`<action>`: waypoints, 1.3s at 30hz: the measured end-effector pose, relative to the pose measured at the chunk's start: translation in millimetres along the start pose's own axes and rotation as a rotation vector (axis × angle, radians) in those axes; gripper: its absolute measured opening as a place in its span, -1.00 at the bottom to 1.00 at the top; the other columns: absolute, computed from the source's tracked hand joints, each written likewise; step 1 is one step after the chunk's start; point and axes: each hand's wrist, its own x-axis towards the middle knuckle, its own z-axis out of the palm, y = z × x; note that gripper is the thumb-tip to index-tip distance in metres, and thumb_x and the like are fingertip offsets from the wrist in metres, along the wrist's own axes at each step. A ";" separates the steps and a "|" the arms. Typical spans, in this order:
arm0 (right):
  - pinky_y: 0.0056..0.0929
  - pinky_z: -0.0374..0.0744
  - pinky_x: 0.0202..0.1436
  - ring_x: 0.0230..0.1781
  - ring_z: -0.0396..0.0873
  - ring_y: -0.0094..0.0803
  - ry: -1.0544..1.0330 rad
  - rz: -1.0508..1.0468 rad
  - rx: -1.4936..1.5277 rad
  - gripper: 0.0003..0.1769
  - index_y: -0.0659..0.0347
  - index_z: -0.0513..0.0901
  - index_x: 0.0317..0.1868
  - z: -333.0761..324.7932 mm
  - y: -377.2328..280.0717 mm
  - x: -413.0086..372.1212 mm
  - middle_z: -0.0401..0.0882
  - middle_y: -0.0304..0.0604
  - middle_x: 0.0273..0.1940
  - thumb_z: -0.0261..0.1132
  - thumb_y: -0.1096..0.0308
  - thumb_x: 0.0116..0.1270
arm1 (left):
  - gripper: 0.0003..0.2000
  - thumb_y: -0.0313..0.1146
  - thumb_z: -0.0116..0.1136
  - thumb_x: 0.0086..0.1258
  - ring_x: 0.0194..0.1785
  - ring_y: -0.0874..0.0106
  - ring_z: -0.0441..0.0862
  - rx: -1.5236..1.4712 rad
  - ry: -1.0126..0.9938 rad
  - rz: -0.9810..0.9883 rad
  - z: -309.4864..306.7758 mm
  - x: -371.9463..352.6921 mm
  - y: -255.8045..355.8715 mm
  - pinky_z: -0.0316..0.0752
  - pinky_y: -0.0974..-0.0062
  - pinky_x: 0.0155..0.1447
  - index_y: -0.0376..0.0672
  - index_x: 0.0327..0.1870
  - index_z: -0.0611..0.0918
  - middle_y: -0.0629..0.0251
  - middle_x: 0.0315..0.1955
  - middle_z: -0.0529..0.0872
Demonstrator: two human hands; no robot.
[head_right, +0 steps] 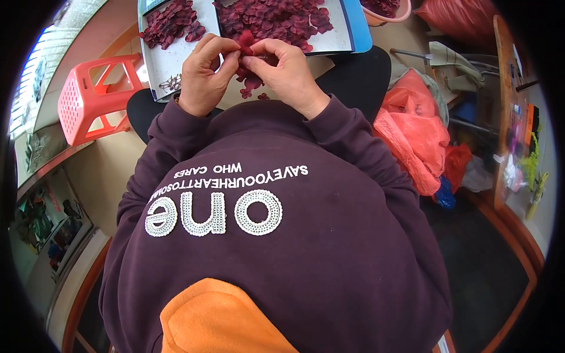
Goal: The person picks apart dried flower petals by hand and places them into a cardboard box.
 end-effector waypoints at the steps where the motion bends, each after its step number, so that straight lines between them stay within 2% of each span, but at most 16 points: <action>1: -0.77 0.47 -0.39 -0.44 0.46 -0.62 0.019 -0.020 0.005 -0.86 0.27 0.59 -0.14 0.2 0.2 0.2 0.57 -0.24 -0.33 0.23 0.55 0.29 | -0.94 -0.52 0.10 0.25 -0.50 0.58 0.44 -0.003 0.006 -0.001 -0.1 0.1 -1.1 0.36 0.72 -0.44 -0.23 -0.31 0.60 0.42 -0.44 0.53; 3: -0.78 0.47 -0.41 -0.45 0.47 -0.62 0.039 -0.040 0.008 -0.86 0.27 0.59 -0.14 -0.5 1.7 0.7 0.57 -0.24 -0.35 0.23 0.55 0.29 | -0.94 -0.52 0.10 0.26 -0.51 0.59 0.43 -0.007 0.012 0.000 1.1 -0.2 -4.8 0.36 0.72 -0.44 -0.23 -0.31 0.60 0.43 -0.45 0.53; 7: -0.78 0.46 -0.43 -0.49 0.50 -0.63 0.124 -0.285 -0.116 -0.87 0.27 0.59 -0.16 -1.0 10.1 3.2 0.57 -0.26 -0.39 0.26 0.53 0.27 | -0.96 -0.49 0.10 0.25 -0.55 0.61 0.40 -0.488 -0.011 -0.496 3.8 -3.3 -17.1 0.34 0.75 -0.46 -0.22 -0.33 0.59 0.41 -0.52 0.54; 13: -0.78 0.46 -0.44 -0.47 0.54 -0.64 0.086 -0.224 -0.271 -0.88 0.26 0.60 -0.17 0.7 9.7 2.3 0.59 -0.26 -0.39 0.28 0.50 0.27 | -0.95 -0.45 0.11 0.26 -0.61 0.64 0.34 -0.618 0.010 -0.572 3.1 0.7 -4.3 0.28 0.75 -0.51 -0.21 -0.34 0.57 0.41 -0.60 0.52; 18: -0.80 0.44 -0.43 -0.46 0.52 -0.67 0.105 -0.111 -0.193 -0.90 0.25 0.62 -0.19 -1.5 8.7 2.0 0.60 -0.27 -0.39 0.28 0.49 0.27 | -0.94 -0.47 0.06 0.36 -0.51 0.68 0.42 -0.612 -0.068 -0.540 1.8 0.3 -7.0 0.34 0.80 -0.40 -0.23 -0.26 0.58 0.41 -0.49 0.56; 22: -0.81 0.44 -0.44 -0.45 0.53 -0.67 0.121 -0.056 -0.071 -0.90 0.25 0.65 -0.20 -6.0 8.9 2.5 0.61 -0.28 -0.39 0.28 0.48 0.27 | -0.93 -0.48 0.05 0.37 -0.57 0.70 0.33 -0.874 -0.142 -0.739 -4.9 0.8 -14.4 0.21 0.80 -0.47 -0.21 -0.25 0.59 0.41 -0.51 0.54; 28: -0.82 0.42 -0.42 -0.44 0.51 -0.67 0.120 -0.022 0.101 -0.89 0.24 0.66 -0.20 -8.1 10.2 5.1 0.60 -0.32 -0.41 0.29 0.47 0.27 | -0.91 -0.43 0.10 0.33 -0.64 0.70 0.22 -0.783 -0.139 -0.760 0.8 0.9 -12.3 0.12 0.76 -0.51 -0.20 -0.22 0.59 0.41 -0.53 0.52; 32: -0.79 0.40 -0.39 -0.45 0.47 -0.66 0.106 0.055 -0.114 -0.87 0.26 0.66 -0.19 -14.0 17.0 7.5 0.61 -0.27 -0.28 0.29 0.46 0.26 | -0.84 -0.38 0.10 0.26 -0.55 0.54 0.37 -0.917 0.110 -0.861 -8.3 8.3 -31.4 0.32 0.61 -0.43 -0.28 -0.23 0.57 0.26 -0.47 0.57; 33: -0.79 0.40 -0.39 -0.45 0.47 -0.66 0.100 0.052 -0.114 -0.87 0.26 0.66 -0.19 -16.7 19.7 7.8 0.61 -0.27 -0.28 0.29 0.46 0.26 | -0.84 -0.38 0.10 0.26 -0.55 0.54 0.37 -0.915 0.115 -0.858 -11.4 10.9 -37.9 0.32 0.61 -0.43 -0.28 -0.23 0.57 0.26 -0.47 0.57; 37: -0.75 0.40 -0.36 -0.43 0.45 -0.64 0.154 -0.216 -0.594 -0.90 0.29 0.64 -0.25 -22.5 34.4 10.9 0.57 -0.21 -0.09 0.29 0.46 0.24 | -0.70 -0.32 0.01 0.27 -0.35 0.36 0.43 -1.564 0.206 -0.937 -36.7 10.3 -73.6 0.40 0.41 -0.21 -0.40 -0.12 0.49 0.03 -0.27 0.55; 38: -0.75 0.40 -0.36 -0.43 0.45 -0.64 0.149 -0.222 -0.595 -0.90 0.29 0.64 -0.25 -22.3 33.1 13.4 0.57 -0.21 -0.09 0.29 0.46 0.24 | -0.70 -0.32 0.01 0.27 -0.35 0.36 0.43 -1.563 0.209 -0.930 -39.4 10.5 -78.5 0.40 0.41 -0.21 -0.40 -0.12 0.49 0.03 -0.27 0.55; 39: -0.75 0.40 -0.36 -0.42 0.45 -0.63 0.134 -0.322 -0.634 -0.91 0.30 0.63 -0.27 -22.3 31.3 15.8 0.55 -0.20 -0.06 0.29 0.46 0.24 | -0.68 -0.30 -0.01 0.27 -0.32 0.32 0.43 -1.615 0.230 -0.935 -41.1 10.3 -83.4 0.39 0.38 -0.17 -0.42 -0.10 0.47 -0.01 -0.23 0.53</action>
